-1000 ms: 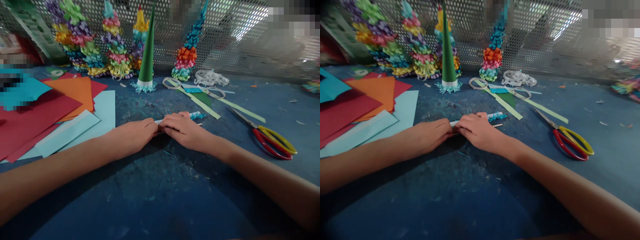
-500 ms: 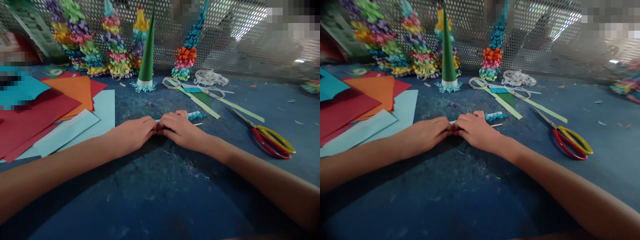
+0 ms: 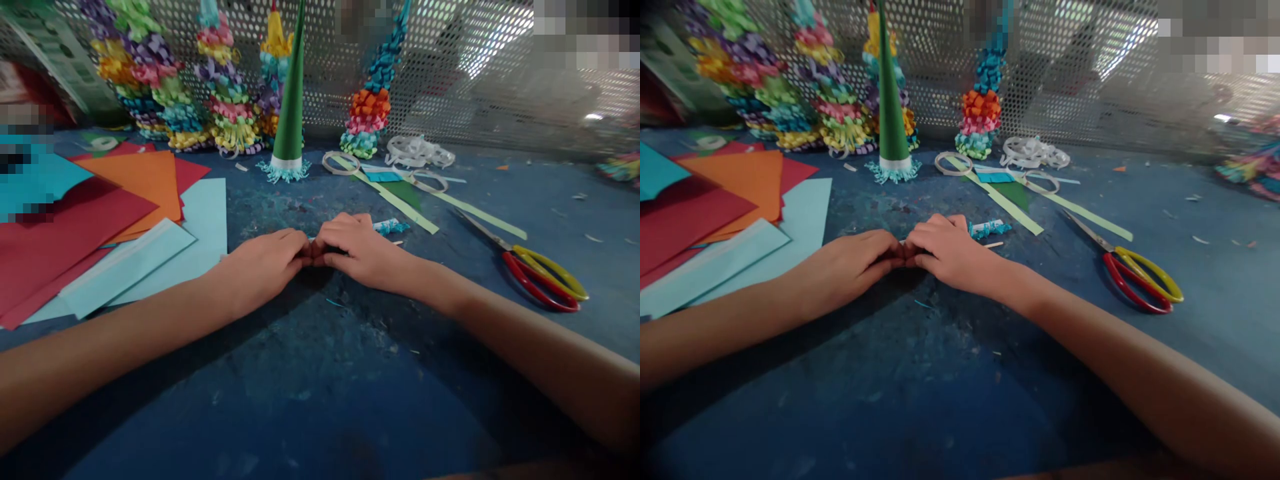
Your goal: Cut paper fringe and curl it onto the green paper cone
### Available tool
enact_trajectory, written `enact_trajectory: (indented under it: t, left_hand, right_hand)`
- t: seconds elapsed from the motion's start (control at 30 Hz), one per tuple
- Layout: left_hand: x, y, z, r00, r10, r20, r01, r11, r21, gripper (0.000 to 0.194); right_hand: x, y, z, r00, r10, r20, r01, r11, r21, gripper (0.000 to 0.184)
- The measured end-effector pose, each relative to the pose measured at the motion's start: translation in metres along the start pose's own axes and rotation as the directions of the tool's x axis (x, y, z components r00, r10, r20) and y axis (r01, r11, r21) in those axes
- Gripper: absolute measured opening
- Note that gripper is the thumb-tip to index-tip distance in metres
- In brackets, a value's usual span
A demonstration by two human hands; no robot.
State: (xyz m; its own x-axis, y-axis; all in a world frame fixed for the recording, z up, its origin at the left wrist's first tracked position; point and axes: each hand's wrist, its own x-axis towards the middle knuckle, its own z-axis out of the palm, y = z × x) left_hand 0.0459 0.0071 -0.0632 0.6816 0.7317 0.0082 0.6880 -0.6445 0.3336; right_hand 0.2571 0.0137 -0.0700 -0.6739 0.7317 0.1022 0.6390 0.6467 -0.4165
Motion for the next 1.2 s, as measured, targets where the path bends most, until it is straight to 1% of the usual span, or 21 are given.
enact_trajectory:
  t: [0.2, 0.27, 0.37, 0.43, 0.47, 0.53, 0.6, 0.67, 0.8, 1.03, 1.1, 1.2]
  left_hand:
    - [-0.003, -0.004, 0.007, 0.996, 0.028, -0.083, -0.029, 0.999, -0.019, 0.015]
    - [-0.002, -0.005, 0.007, 0.996, 0.033, -0.088, -0.035, 0.999, -0.023, 0.014]
    - [-0.001, -0.006, 0.004, 0.995, 0.053, -0.083, -0.056, 0.998, -0.041, 0.015]
    - [-0.003, -0.006, 0.002, 0.991, 0.082, -0.104, -0.088, 0.995, -0.054, 0.016]
    - [-0.004, -0.005, 0.001, 0.987, 0.104, -0.123, -0.109, 0.993, -0.037, 0.018]
    - [-0.008, -0.002, 0.001, 0.972, 0.182, -0.147, -0.172, 0.982, 0.078, 0.023]
    - [-0.011, 0.001, 0.002, 0.953, 0.273, -0.132, -0.236, 0.941, 0.241, 0.027]
    - [-0.011, 0.004, 0.004, 0.948, 0.304, -0.093, -0.259, 0.909, 0.327, 0.026]
    - [-0.004, 0.004, 0.006, 0.978, 0.206, -0.032, -0.189, 0.938, 0.289, 0.014]
    - [0.000, -0.001, 0.006, 0.990, 0.142, 0.019, -0.142, 0.953, 0.269, 0.013]
    - [0.000, -0.001, 0.006, 0.992, 0.130, -0.005, -0.124, 0.960, 0.252, 0.014]
    - [0.002, -0.002, 0.005, 0.989, 0.124, -0.082, -0.109, 0.979, 0.173, 0.017]
  right_hand:
    - [-0.004, -0.001, -0.002, 0.996, -0.092, -0.016, 0.090, 0.990, -0.108, 0.020]
    - [-0.008, 0.000, -0.002, 0.992, -0.122, -0.038, 0.117, 0.986, -0.120, 0.021]
    - [-0.013, 0.000, -0.002, 0.990, -0.120, -0.075, 0.113, 0.989, -0.098, 0.014]
    - [-0.014, 0.000, -0.002, 0.991, -0.098, -0.090, 0.089, 0.991, -0.103, 0.013]
    - [-0.014, 0.000, -0.001, 0.992, -0.086, -0.096, 0.075, 0.991, -0.110, 0.014]
    - [-0.013, -0.001, -0.001, 0.993, -0.065, -0.102, 0.054, 0.993, -0.107, 0.015]
    - [-0.013, -0.001, 0.000, 0.993, -0.046, -0.107, 0.037, 0.995, -0.088, 0.013]
    - [-0.012, 0.000, 0.001, 0.994, -0.024, -0.110, 0.018, 0.998, -0.055, 0.012]
    - [-0.012, 0.001, 0.001, 0.996, 0.026, -0.084, -0.024, 1.000, 0.018, 0.013]
    - [-0.007, 0.001, 0.000, 0.994, 0.095, -0.056, -0.090, 0.993, 0.074, 0.010]
    - [-0.005, 0.001, -0.001, 0.992, 0.114, -0.048, -0.110, 0.990, 0.084, 0.010]
    - [-0.004, 0.002, -0.001, 0.987, 0.149, -0.064, -0.142, 0.984, 0.110, 0.007]
